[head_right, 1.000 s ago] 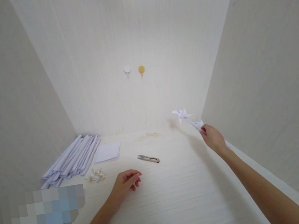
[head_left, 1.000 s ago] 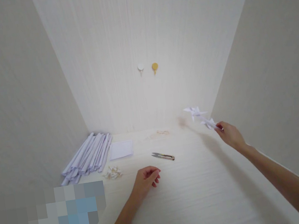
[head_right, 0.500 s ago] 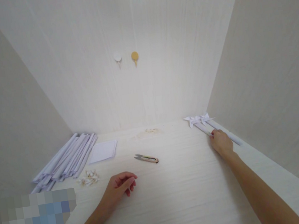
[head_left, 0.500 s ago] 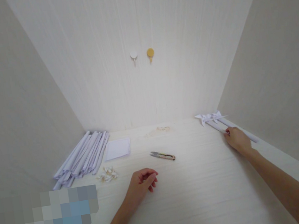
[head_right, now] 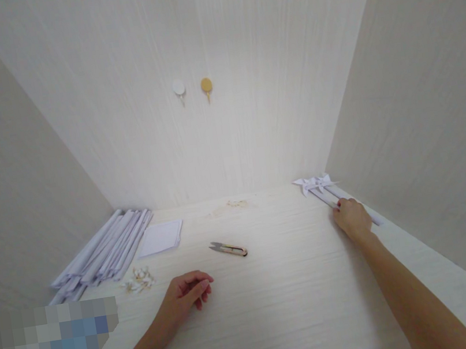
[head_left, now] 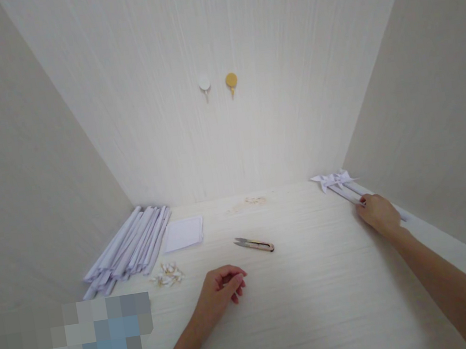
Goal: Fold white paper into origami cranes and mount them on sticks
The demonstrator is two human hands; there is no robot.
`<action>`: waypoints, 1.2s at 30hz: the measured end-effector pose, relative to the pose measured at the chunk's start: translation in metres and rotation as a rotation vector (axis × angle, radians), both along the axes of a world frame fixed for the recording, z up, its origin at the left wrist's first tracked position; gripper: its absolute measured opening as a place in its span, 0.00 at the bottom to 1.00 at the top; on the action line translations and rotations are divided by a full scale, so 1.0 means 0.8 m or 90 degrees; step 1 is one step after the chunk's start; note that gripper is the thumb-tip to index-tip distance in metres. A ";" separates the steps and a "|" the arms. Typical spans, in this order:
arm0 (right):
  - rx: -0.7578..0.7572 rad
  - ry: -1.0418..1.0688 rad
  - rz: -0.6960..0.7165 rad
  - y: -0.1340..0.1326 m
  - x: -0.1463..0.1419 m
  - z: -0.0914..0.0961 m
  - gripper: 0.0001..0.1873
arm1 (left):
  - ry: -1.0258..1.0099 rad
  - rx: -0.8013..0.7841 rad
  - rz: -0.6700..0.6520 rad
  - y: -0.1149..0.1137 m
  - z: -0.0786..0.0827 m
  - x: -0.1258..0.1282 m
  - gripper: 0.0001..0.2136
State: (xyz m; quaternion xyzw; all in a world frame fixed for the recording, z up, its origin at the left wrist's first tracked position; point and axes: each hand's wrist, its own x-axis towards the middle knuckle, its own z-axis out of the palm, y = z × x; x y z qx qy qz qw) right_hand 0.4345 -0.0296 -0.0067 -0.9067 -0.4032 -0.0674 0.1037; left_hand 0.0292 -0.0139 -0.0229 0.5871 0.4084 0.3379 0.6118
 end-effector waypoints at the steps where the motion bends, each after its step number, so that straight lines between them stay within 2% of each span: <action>1: 0.002 0.000 -0.001 -0.001 0.000 -0.001 0.17 | 0.000 0.001 -0.001 0.000 0.000 0.000 0.12; 5: -0.005 -0.037 0.014 -0.007 -0.006 0.005 0.19 | -0.005 0.004 -0.008 0.000 0.001 0.000 0.12; 9: -0.015 -0.079 0.077 -0.005 -0.032 0.039 0.15 | -0.017 0.017 -0.019 0.000 0.002 0.000 0.14; 13: 0.012 -0.090 0.170 0.002 -0.094 0.091 0.17 | -0.029 0.020 -0.026 -0.001 0.001 -0.001 0.19; 14: 0.036 -0.101 0.190 0.002 -0.115 0.101 0.18 | -0.037 0.022 -0.021 -0.002 0.000 -0.001 0.21; 16: 0.092 -0.079 0.286 0.001 -0.161 0.111 0.21 | -0.035 0.029 -0.016 -0.003 0.000 -0.002 0.23; 19: 0.129 0.037 0.436 -0.007 -0.235 0.097 0.25 | 0.018 0.068 -0.015 -0.006 0.001 -0.005 0.26; 21: 0.113 0.118 0.516 -0.013 -0.281 0.071 0.25 | 0.057 0.129 -0.017 -0.008 0.003 -0.008 0.27; 25: 0.058 0.212 0.583 -0.023 -0.348 0.013 0.25 | 0.068 0.175 -0.026 -0.010 0.004 -0.011 0.28; 27: 0.026 0.214 0.587 -0.026 -0.363 -0.004 0.24 | 0.061 0.181 -0.018 -0.009 0.003 -0.011 0.28; 29: 0.010 0.182 0.566 -0.028 -0.369 -0.011 0.23 | 0.060 0.174 -0.016 -0.008 0.002 -0.010 0.28; 36: -0.007 0.133 0.577 -0.032 -0.366 -0.011 0.20 | 0.042 0.142 -0.003 -0.006 -0.002 -0.010 0.27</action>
